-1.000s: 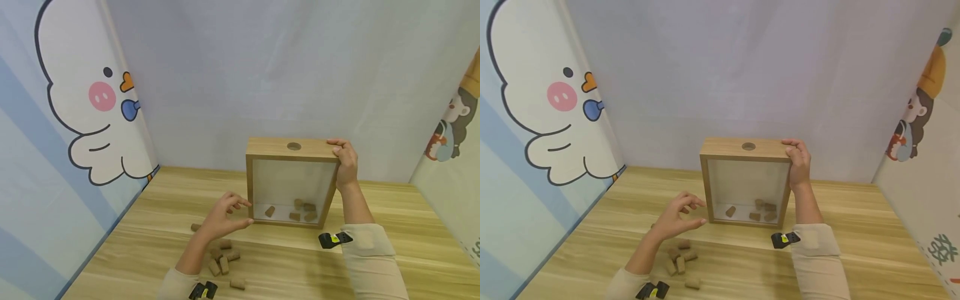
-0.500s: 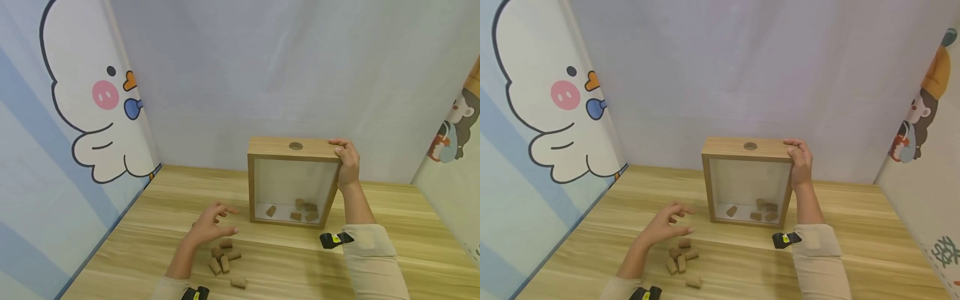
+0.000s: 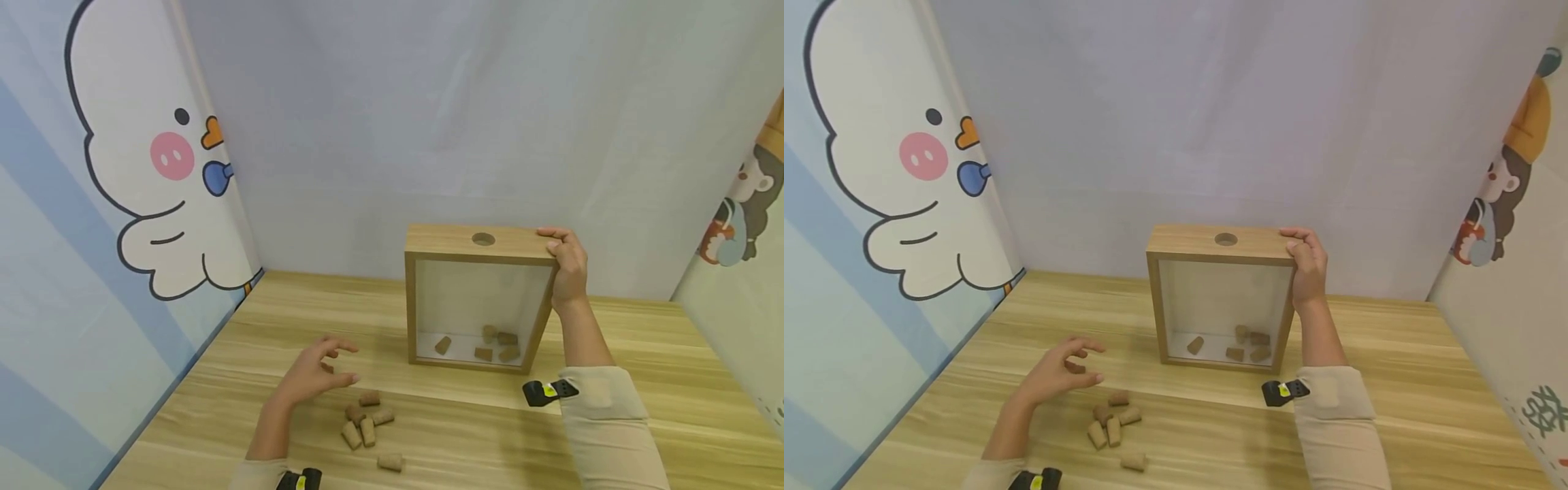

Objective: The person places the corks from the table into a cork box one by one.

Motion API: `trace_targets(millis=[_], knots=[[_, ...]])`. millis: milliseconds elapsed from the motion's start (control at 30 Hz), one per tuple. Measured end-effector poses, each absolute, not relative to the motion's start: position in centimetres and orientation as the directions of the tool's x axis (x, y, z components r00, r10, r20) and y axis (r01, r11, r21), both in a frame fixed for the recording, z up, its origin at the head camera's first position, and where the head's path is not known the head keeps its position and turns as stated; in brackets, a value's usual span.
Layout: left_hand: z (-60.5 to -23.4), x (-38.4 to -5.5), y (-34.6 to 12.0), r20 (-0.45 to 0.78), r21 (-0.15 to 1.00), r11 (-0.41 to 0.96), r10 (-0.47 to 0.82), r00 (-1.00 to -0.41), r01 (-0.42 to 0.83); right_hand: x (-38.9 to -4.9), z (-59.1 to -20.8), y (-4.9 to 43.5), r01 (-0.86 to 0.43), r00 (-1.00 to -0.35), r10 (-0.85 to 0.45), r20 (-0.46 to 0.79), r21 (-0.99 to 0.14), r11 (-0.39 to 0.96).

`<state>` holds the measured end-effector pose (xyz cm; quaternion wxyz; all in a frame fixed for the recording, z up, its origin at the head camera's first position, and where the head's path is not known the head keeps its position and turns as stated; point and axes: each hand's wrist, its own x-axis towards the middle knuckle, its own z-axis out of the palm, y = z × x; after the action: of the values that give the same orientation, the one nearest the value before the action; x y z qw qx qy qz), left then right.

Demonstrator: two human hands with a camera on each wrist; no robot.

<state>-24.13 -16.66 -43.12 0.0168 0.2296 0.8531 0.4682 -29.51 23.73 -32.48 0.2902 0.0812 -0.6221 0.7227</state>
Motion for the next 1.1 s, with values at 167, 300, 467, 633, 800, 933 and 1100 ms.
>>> trace_targets(millis=[167,300,467,633,800,933,1100], knots=[[-43.6,-24.5,-17.8,0.147,0.83,0.452,0.39,-0.909,0.328,-29.5,-32.5,23.8,-0.524,-0.816,0.318,0.483,-0.85,-0.053],[-44.2,-24.8,-18.8,0.123,0.826,0.481,0.356,-0.927,0.294,-29.6,-32.5,23.7,-0.532,-0.812,0.317,0.489,-0.845,-0.059],[-44.2,-24.7,-19.9,0.072,0.811,0.537,0.3,-0.951,0.231,-29.6,-32.4,23.7,-0.54,-0.808,0.32,0.495,-0.839,-0.065],[-45.4,-25.4,-21.0,0.017,0.821,0.546,0.267,-0.964,0.165,-29.7,-32.6,23.7,-0.543,-0.806,0.321,0.497,-0.838,-0.064],[-46.4,-26.3,-21.8,-0.015,0.809,0.569,0.269,-0.963,0.147,-29.8,-32.6,23.8,-0.54,-0.805,0.325,0.496,-0.84,-0.055],[-47.2,-27.1,-22.2,-0.033,0.799,0.583,0.282,-0.959,0.144,-29.8,-32.6,23.9,-0.532,-0.809,0.326,0.489,-0.845,-0.056],[-47.6,-27.8,-22.1,-0.055,0.803,0.58,0.299,-0.953,0.135,-29.8,-32.6,23.9,-0.527,-0.813,0.325,0.483,-0.848,-0.059]])
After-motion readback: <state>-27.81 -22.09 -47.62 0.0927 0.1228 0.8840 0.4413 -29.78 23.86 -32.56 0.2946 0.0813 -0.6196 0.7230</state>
